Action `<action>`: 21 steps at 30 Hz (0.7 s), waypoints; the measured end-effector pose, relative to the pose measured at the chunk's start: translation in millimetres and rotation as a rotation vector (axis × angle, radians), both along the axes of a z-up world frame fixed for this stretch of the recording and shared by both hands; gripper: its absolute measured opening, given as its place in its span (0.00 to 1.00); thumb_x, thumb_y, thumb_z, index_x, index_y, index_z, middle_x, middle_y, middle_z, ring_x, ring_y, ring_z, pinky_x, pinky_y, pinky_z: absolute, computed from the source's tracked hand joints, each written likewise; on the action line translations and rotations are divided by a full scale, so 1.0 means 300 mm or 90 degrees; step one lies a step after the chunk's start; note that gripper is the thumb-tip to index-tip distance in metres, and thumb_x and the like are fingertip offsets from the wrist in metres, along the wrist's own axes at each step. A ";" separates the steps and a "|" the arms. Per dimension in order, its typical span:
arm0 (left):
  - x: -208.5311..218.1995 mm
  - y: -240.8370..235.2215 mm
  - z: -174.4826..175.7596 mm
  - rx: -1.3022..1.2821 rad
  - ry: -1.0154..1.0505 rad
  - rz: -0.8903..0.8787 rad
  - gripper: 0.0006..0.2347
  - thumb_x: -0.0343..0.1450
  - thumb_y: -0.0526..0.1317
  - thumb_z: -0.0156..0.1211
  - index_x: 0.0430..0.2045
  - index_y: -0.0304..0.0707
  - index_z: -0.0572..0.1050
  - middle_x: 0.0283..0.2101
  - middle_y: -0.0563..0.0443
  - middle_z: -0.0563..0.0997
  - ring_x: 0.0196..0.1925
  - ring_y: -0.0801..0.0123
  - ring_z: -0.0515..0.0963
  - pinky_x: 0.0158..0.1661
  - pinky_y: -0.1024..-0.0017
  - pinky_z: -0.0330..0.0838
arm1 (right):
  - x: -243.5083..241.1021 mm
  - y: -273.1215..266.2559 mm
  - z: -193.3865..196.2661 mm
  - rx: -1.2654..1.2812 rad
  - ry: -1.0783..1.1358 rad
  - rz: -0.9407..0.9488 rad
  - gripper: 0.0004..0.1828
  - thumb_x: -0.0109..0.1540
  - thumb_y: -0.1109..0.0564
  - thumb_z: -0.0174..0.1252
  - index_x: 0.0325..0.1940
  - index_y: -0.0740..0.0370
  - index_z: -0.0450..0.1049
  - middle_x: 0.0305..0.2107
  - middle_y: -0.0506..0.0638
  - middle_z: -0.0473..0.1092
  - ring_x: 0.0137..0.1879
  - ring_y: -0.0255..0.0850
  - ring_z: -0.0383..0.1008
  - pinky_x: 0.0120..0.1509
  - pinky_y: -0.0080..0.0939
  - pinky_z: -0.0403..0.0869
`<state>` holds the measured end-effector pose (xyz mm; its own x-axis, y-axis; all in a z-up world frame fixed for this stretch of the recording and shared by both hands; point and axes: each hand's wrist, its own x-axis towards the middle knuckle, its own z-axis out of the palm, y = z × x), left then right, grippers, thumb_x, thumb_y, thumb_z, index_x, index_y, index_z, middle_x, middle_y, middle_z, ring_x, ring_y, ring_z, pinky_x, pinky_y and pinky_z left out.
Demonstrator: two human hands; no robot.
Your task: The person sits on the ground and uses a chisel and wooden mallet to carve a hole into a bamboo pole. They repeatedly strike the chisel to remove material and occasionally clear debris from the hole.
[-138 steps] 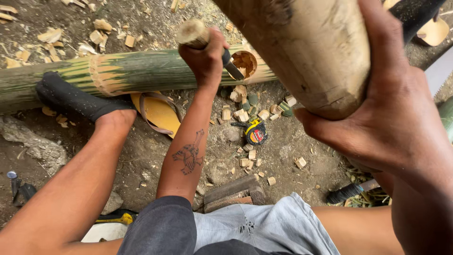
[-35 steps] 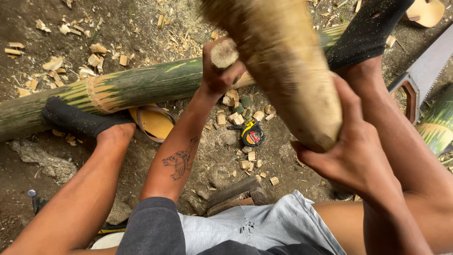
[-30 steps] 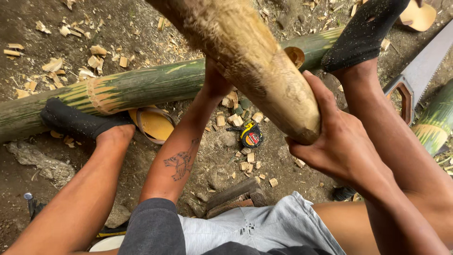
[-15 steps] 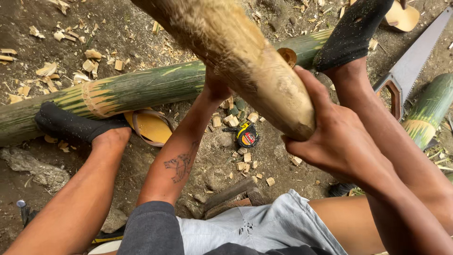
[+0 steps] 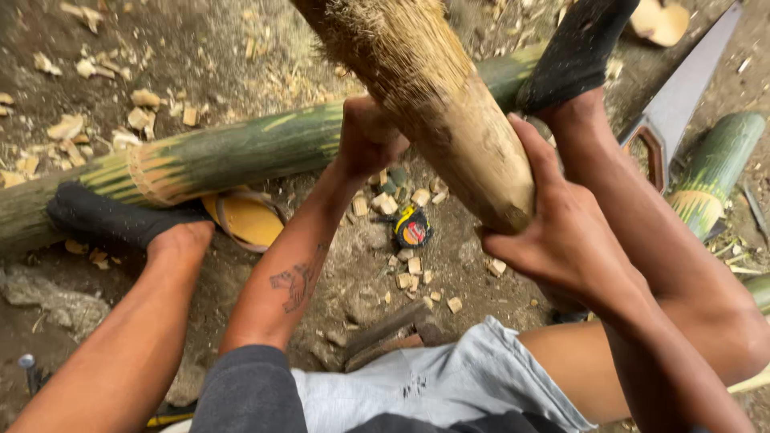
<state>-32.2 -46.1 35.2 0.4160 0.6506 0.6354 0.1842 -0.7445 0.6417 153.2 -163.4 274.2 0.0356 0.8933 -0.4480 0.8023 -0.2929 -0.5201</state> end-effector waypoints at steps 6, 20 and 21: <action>-0.040 -0.004 -0.134 -0.242 -0.055 -0.080 0.07 0.64 0.32 0.62 0.33 0.33 0.78 0.34 0.47 0.83 0.34 0.64 0.84 0.36 0.64 0.79 | -0.050 -0.016 0.093 0.181 0.062 0.036 0.59 0.51 0.53 0.68 0.79 0.49 0.41 0.46 0.73 0.72 0.51 0.66 0.79 0.57 0.54 0.78; -0.066 -0.013 -0.241 -0.355 0.101 -0.067 0.15 0.67 0.40 0.64 0.46 0.39 0.79 0.47 0.48 0.84 0.50 0.62 0.82 0.56 0.67 0.77 | -0.042 -0.096 -0.002 0.219 0.149 -0.020 0.59 0.51 0.50 0.70 0.77 0.55 0.42 0.44 0.68 0.76 0.48 0.60 0.83 0.54 0.46 0.78; -0.061 0.007 -0.244 -0.279 0.133 -0.055 0.14 0.69 0.39 0.65 0.49 0.39 0.78 0.50 0.48 0.83 0.54 0.62 0.80 0.59 0.66 0.75 | -0.065 -0.068 -0.057 0.080 0.085 0.002 0.60 0.48 0.53 0.69 0.78 0.52 0.42 0.40 0.70 0.75 0.46 0.63 0.81 0.55 0.49 0.77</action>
